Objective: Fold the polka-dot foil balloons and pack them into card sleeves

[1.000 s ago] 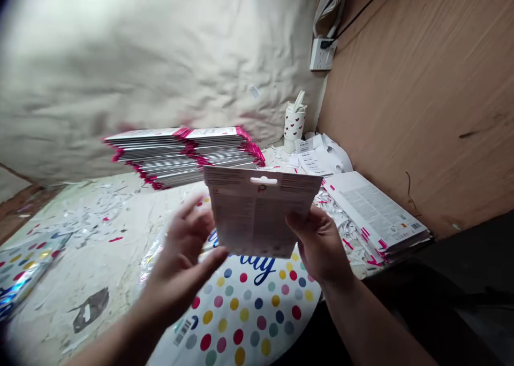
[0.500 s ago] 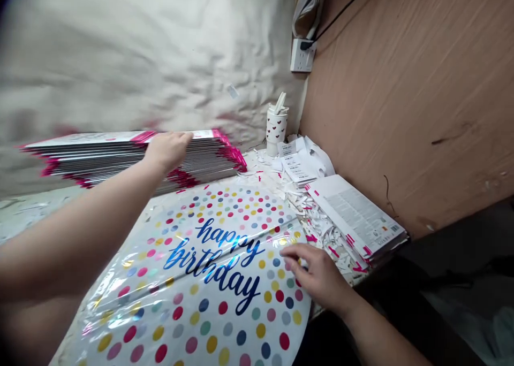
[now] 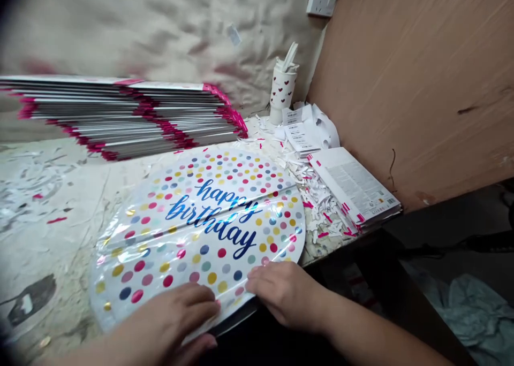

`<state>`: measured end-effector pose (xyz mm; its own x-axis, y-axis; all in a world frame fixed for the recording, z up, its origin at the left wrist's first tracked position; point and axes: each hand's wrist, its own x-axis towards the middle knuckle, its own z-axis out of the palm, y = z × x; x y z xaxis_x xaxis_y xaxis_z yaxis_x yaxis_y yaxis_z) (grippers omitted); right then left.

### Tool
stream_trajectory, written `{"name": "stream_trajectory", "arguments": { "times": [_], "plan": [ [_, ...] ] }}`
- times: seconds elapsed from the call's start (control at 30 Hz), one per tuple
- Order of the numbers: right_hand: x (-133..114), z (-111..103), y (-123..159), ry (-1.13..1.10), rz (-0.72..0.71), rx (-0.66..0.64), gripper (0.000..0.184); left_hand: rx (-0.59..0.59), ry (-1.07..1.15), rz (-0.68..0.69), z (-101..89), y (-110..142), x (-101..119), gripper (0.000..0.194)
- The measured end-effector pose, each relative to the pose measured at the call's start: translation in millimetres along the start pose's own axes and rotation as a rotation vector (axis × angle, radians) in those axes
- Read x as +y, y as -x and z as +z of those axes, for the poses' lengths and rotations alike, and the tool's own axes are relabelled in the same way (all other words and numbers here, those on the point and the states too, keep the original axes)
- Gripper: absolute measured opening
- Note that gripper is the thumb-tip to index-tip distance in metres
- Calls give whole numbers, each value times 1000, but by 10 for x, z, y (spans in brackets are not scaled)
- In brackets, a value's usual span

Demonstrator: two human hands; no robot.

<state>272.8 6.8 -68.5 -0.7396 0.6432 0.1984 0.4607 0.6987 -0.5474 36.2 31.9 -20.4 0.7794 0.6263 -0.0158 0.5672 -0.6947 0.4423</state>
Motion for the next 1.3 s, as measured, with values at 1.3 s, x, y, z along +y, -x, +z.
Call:
{"name": "stream_trajectory", "arguments": {
  "times": [1.3],
  "plan": [
    [-217, -17, -477, -415, 413, 302, 17, 340, -248, -334, -216, 1056, -613, 68]
  ]
}}
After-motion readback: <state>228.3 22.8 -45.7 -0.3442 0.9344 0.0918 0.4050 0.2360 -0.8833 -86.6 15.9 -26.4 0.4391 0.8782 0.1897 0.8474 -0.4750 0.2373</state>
